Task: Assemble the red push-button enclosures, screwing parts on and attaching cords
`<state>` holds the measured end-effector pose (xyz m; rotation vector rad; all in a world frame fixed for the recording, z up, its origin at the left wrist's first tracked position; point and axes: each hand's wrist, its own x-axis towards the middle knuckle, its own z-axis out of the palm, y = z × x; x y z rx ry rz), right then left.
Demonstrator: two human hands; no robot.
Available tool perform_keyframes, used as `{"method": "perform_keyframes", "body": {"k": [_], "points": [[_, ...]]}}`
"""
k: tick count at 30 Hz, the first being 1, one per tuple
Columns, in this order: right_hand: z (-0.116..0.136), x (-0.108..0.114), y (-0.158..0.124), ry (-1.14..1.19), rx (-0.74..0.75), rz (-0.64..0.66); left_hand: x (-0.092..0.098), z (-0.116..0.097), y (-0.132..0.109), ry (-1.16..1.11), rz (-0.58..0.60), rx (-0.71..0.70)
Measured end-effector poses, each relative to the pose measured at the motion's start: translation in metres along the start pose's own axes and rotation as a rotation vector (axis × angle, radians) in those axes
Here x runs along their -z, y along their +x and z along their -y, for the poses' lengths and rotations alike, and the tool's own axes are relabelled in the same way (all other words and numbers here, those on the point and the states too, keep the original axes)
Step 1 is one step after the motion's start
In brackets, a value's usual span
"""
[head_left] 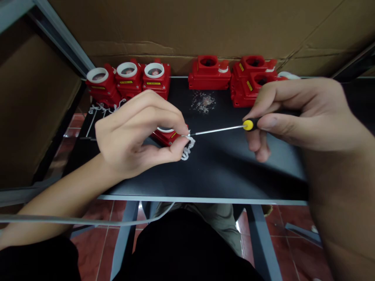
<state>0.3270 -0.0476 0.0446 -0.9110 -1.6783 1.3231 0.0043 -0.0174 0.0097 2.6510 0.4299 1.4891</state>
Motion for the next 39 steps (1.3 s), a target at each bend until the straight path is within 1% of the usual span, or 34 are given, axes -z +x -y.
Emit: {"method": "perform_keyframes", "body": {"k": [3, 5, 10, 13, 14, 15, 16, 17, 18, 19, 20, 22, 23, 25, 26, 28, 30, 34, 39], "points": [[-0.002, 0.002, 0.000, -0.003, -0.020, -0.004, 0.002, -0.001, 0.002, 0.012, 0.021, -0.021], [-0.005, 0.004, 0.000, 0.024, -0.016, 0.004, 0.003, -0.002, 0.002, 0.024, 0.037, -0.005], [-0.011, 0.004, 0.001, 0.083, -0.058, 0.024, -0.004, -0.006, 0.002, 0.025, -0.020, 0.017], [-0.013, 0.004, 0.001, 0.084, -0.083, 0.014, -0.006, 0.000, 0.002, 0.023, -0.038, -0.014], [-0.013, 0.004, 0.001, 0.086, -0.078, 0.011, -0.005, 0.005, 0.003, 0.025, -0.066, -0.045], [-0.013, 0.004, 0.001, 0.087, -0.073, 0.007, -0.001, 0.010, 0.005, 0.020, -0.054, -0.050], [-0.012, 0.005, 0.001, 0.084, -0.068, 0.004, 0.003, 0.015, 0.007, 0.011, -0.085, -0.056], [-0.012, 0.005, 0.001, 0.081, -0.061, 0.001, 0.009, 0.020, 0.009, 0.033, -0.028, -0.087], [-0.011, 0.007, 0.001, 0.079, -0.054, -0.004, 0.016, 0.025, 0.011, 0.065, 0.142, -0.110], [-0.010, 0.008, 0.001, 0.080, -0.049, -0.001, 0.023, 0.029, 0.013, 0.090, 0.267, -0.088], [-0.008, 0.010, 0.002, 0.084, -0.046, 0.011, 0.030, 0.032, 0.014, 0.083, 0.365, -0.071], [-0.006, 0.016, 0.002, 0.074, -0.052, 0.037, 0.039, 0.035, 0.015, 0.099, 0.520, -0.013], [-0.005, 0.020, 0.003, 0.059, -0.063, 0.049, 0.041, 0.036, 0.014, 0.107, 0.605, 0.038], [-0.006, 0.028, 0.003, 0.032, -0.090, 0.063, 0.040, 0.036, 0.011, 0.121, 0.735, 0.118], [-0.008, 0.033, 0.002, 0.024, -0.104, 0.070, 0.038, 0.036, 0.009, 0.139, 0.779, 0.149], [-0.015, 0.041, -0.001, 0.025, -0.129, 0.102, 0.032, 0.036, 0.006, 0.192, 0.835, 0.182], [-0.025, 0.047, -0.005, 0.027, -0.154, 0.129, 0.027, 0.035, 0.004, 0.248, 0.866, 0.207], [-0.047, 0.053, -0.011, 0.031, -0.206, 0.148, 0.021, 0.032, 0.003, 0.236, 0.854, 0.276], [-0.062, 0.050, -0.013, 0.027, -0.269, 0.132, 0.020, 0.024, 0.010, 0.161, 0.862, 0.467]]}}
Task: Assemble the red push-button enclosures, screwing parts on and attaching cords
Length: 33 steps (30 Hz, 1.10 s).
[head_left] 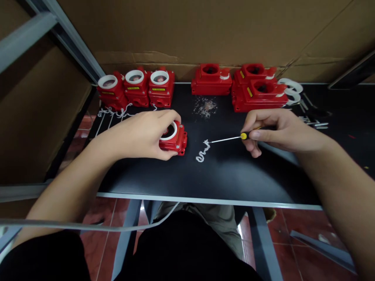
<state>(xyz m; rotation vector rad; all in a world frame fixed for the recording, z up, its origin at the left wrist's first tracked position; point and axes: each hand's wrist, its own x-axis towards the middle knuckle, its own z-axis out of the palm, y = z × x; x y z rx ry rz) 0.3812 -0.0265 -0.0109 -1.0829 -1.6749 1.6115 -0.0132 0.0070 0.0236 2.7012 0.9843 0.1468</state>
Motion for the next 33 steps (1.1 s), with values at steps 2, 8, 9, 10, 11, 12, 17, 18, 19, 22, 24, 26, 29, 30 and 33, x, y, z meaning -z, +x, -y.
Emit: {"method": "perform_keyframes", "body": {"k": [2, 8, 9, 10, 11, 12, 17, 18, 19, 22, 24, 26, 29, 30, 33], "points": [[-0.001, -0.003, 0.000, 0.002, -0.002, 0.000, 0.006, -0.006, -0.001, -0.063, 0.000, 0.034], [0.010, -0.011, -0.007, 0.018, 0.035, -0.014, 0.017, -0.016, -0.008, -0.059, -0.144, 0.031], [0.013, -0.013, -0.008, 0.016, 0.056, -0.021, 0.017, -0.016, -0.010, -0.050, -0.168, 0.017], [0.015, -0.015, -0.009, 0.012, 0.077, -0.029, 0.016, -0.015, -0.011, -0.039, -0.190, 0.000], [0.017, -0.016, -0.009, 0.006, 0.099, -0.036, 0.015, -0.015, -0.011, -0.026, -0.208, -0.019], [0.018, -0.018, -0.010, -0.003, 0.118, -0.042, 0.014, -0.015, -0.012, -0.015, -0.222, -0.039], [0.018, -0.022, -0.008, -0.056, 0.142, -0.036, 0.011, -0.017, -0.011, -0.009, -0.271, -0.096], [0.017, -0.022, -0.007, -0.056, 0.144, -0.032, 0.010, -0.017, -0.011, -0.015, -0.268, -0.104], [0.017, -0.023, -0.007, -0.053, 0.145, -0.031, 0.010, -0.017, -0.011, -0.024, -0.264, -0.113], [0.017, -0.023, -0.008, -0.061, 0.132, -0.026, 0.011, -0.015, -0.012, -0.041, -0.249, -0.120], [0.017, -0.022, -0.010, -0.079, 0.123, -0.033, 0.011, -0.013, -0.013, -0.029, -0.241, -0.106], [0.017, -0.020, -0.012, -0.089, 0.123, -0.043, 0.011, -0.012, -0.014, -0.015, -0.251, -0.102], [0.015, -0.020, -0.013, -0.084, 0.128, -0.051, 0.011, -0.011, -0.016, -0.021, -0.266, -0.109], [0.014, -0.020, -0.013, -0.082, 0.130, -0.051, 0.011, -0.011, -0.016, -0.033, -0.260, -0.098], [0.013, -0.021, -0.012, -0.075, 0.145, -0.061, 0.011, -0.012, -0.018, -0.068, -0.235, -0.049]]}}
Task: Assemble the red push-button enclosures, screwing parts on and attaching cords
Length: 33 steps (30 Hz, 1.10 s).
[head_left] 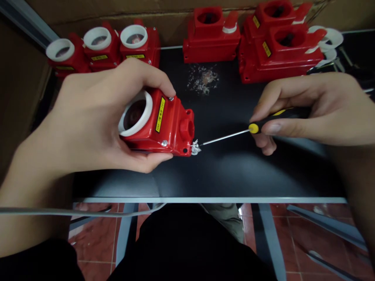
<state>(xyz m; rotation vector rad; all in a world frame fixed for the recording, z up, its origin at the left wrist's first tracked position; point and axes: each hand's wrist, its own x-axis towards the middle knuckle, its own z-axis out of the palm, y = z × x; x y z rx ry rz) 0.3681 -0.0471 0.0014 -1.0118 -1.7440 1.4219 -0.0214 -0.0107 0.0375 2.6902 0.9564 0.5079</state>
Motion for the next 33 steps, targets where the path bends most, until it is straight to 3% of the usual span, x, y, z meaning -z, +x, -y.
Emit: {"method": "perform_keyframes", "body": {"k": [10, 12, 15, 22, 33], "points": [[0.000, 0.000, -0.001, -0.030, -0.038, 0.006, -0.002, 0.000, -0.001, 0.030, -0.041, -0.068], [0.002, -0.001, -0.001, -0.033, -0.049, 0.002, -0.003, -0.007, -0.001, 0.054, -0.019, 0.033], [0.006, -0.005, 0.000, -0.043, -0.067, 0.001, -0.003, -0.014, -0.002, 0.080, 0.003, 0.040], [0.005, -0.005, 0.000, -0.201, -0.032, -0.010, -0.005, -0.005, 0.003, 0.122, -0.005, -0.028], [-0.008, -0.003, 0.008, -0.196, -0.061, 0.009, -0.017, -0.006, 0.009, 0.146, 0.151, 0.059]]}}
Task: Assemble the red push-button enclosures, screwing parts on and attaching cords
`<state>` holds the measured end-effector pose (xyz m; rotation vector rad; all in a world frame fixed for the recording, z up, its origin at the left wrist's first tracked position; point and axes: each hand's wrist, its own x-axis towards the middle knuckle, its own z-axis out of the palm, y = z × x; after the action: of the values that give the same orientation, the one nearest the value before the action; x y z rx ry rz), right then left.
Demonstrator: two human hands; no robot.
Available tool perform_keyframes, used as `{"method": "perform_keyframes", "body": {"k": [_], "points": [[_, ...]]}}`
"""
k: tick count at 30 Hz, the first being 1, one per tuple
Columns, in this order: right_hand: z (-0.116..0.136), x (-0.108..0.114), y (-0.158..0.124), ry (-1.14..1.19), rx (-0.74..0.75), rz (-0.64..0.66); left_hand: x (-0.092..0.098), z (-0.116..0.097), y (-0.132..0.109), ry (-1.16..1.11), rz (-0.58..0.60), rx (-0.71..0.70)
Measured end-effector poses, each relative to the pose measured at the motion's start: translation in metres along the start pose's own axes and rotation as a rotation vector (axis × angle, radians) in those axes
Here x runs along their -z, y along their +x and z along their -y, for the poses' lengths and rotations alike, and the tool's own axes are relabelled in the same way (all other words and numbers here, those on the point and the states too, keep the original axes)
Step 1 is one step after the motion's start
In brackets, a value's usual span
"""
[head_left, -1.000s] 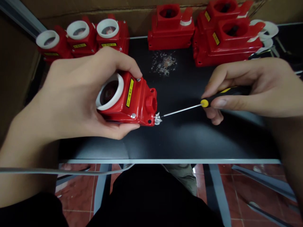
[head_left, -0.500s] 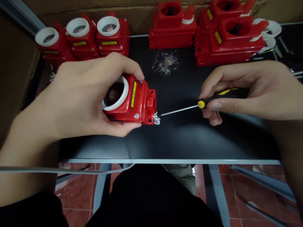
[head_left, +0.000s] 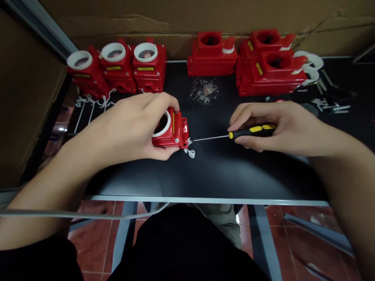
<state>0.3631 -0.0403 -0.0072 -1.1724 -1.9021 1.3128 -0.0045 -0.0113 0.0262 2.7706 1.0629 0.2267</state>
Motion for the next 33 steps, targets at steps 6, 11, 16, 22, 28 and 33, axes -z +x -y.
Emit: {"method": "perform_keyframes", "body": {"k": [6, 11, 16, 22, 28, 33], "points": [[-0.009, -0.001, 0.005, 0.051, -0.074, 0.025, -0.005, 0.003, 0.002, 0.019, -0.006, 0.018], [-0.016, -0.012, 0.010, 0.019, -0.152, -0.014, -0.009, 0.004, 0.006, 0.079, 0.014, -0.013], [-0.014, -0.018, 0.010, -0.175, -0.069, -0.065, -0.017, 0.008, 0.008, 0.089, 0.035, -0.014], [-0.014, -0.012, 0.005, -0.213, -0.027, -0.021, -0.020, 0.013, 0.012, 0.091, 0.081, -0.020], [-0.019, -0.009, 0.006, -0.200, -0.030, -0.012, -0.020, 0.013, 0.011, 0.103, 0.078, -0.024], [-0.023, -0.004, 0.005, -0.163, -0.039, -0.018, -0.020, 0.016, 0.009, 0.080, 0.058, -0.038]]}}
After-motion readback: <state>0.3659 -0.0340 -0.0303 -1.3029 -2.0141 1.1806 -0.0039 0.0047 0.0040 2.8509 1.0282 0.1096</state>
